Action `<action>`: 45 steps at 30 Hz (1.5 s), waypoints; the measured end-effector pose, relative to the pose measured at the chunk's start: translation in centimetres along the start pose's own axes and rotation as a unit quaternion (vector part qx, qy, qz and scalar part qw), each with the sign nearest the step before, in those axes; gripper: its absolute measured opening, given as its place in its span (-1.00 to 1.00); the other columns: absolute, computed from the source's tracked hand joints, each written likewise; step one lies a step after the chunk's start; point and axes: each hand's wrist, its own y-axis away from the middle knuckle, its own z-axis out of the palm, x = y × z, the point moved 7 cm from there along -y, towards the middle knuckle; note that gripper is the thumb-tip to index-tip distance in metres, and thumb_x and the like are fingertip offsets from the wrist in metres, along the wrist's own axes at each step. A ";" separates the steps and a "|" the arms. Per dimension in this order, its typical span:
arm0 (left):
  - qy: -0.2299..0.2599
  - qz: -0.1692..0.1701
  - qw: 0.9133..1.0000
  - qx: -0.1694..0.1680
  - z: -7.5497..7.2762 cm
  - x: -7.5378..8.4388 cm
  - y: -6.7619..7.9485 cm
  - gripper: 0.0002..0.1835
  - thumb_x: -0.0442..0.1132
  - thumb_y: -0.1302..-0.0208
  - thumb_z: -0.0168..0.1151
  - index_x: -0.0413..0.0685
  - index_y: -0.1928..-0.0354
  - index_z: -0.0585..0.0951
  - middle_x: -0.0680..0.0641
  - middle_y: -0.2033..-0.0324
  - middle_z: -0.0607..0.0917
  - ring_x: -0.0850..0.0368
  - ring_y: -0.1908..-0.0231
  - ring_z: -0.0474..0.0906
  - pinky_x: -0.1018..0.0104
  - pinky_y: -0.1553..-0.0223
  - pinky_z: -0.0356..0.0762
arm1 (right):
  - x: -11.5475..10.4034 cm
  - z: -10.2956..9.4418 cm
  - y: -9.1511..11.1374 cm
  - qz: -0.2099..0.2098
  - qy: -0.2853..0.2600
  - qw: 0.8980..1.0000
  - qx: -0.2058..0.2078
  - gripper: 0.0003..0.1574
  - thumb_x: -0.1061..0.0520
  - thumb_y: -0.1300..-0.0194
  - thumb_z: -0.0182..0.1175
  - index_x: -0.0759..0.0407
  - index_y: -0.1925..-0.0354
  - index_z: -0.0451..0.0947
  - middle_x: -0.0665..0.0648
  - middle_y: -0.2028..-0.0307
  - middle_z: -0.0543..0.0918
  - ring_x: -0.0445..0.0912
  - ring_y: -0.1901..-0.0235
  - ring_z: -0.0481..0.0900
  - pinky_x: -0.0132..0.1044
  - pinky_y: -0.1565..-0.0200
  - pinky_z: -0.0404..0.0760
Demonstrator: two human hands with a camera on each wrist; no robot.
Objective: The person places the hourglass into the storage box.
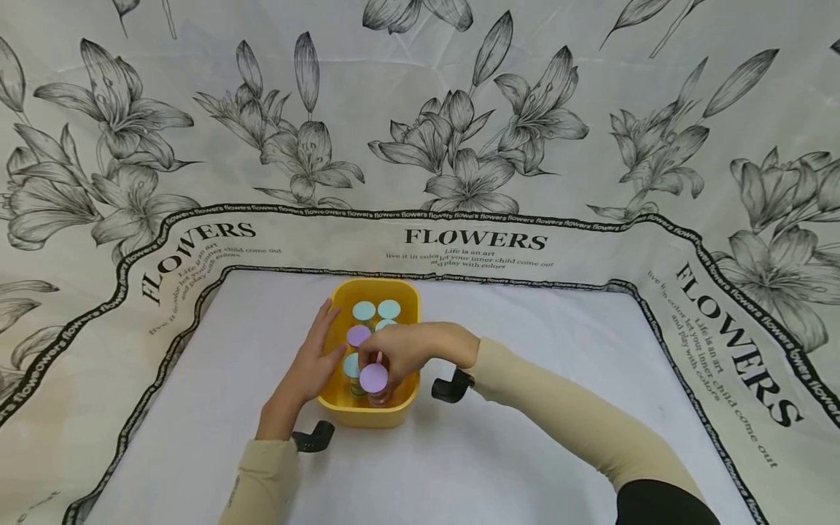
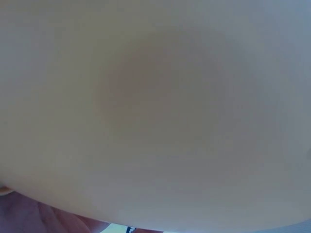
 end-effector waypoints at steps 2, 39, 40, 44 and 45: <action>0.001 0.001 1.000 -0.001 0.0 0.0 0.0 -0.26 -0.30 -0.51 0.05 -0.09 -0.64 0.04 -0.08 -0.67 -0.18 -0.19 -0.64 -0.25 -0.31 -0.57 -0.18 | 0.1 0.2 -0.2 0.005 0.014 1.000 -0.008 -0.56 0.19 -0.11 0.57 0.07 0.06 0.62 -0.07 0.12 0.68 -0.19 0.11 0.61 -0.47 0.00 0.63; 0.001 -0.003 1.000 -0.003 0.0 0.2 0.0 -0.26 -0.34 -0.50 0.04 -0.09 -0.64 0.04 -0.09 -0.67 -0.17 -0.20 -0.64 -0.26 -0.32 -0.57 -0.20 | 0.7 1.3 -0.9 0.066 0.097 0.993 -0.011 -0.63 0.29 -0.15 0.51 0.09 0.07 0.69 -0.08 0.22 0.70 -0.24 0.23 0.59 -0.51 0.11 0.65; 0.001 -0.003 1.000 -0.002 0.0 0.2 0.0 -0.26 -0.34 -0.50 0.04 -0.09 -0.64 0.04 -0.09 -0.67 -0.17 -0.20 -0.64 -0.26 -0.32 -0.57 -0.20 | 0.6 1.3 -0.8 0.064 0.101 0.993 -0.008 -0.64 0.30 -0.17 0.50 0.08 0.07 0.69 -0.08 0.22 0.71 -0.24 0.23 0.59 -0.51 0.11 0.64; 0.002 -0.003 1.000 -0.003 0.0 0.1 0.0 -0.26 -0.33 -0.50 0.04 -0.09 -0.64 0.05 -0.08 -0.67 -0.17 -0.20 -0.64 -0.26 -0.33 -0.57 -0.20 | 0.4 0.8 -0.5 0.051 0.106 0.993 0.003 -0.68 0.29 -0.22 0.46 0.07 0.06 0.70 -0.08 0.19 0.73 -0.25 0.22 0.60 -0.52 0.14 0.63; 0.003 -0.004 1.000 -0.003 0.1 0.1 0.0 -0.26 -0.33 -0.51 0.04 -0.09 -0.64 0.05 -0.08 -0.67 -0.18 -0.20 -0.64 -0.27 -0.33 -0.57 -0.21 | 0.4 0.7 -0.4 0.048 0.105 0.993 0.006 -0.70 0.29 -0.24 0.44 0.07 0.06 0.71 -0.07 0.18 0.74 -0.25 0.22 0.61 -0.52 0.14 0.63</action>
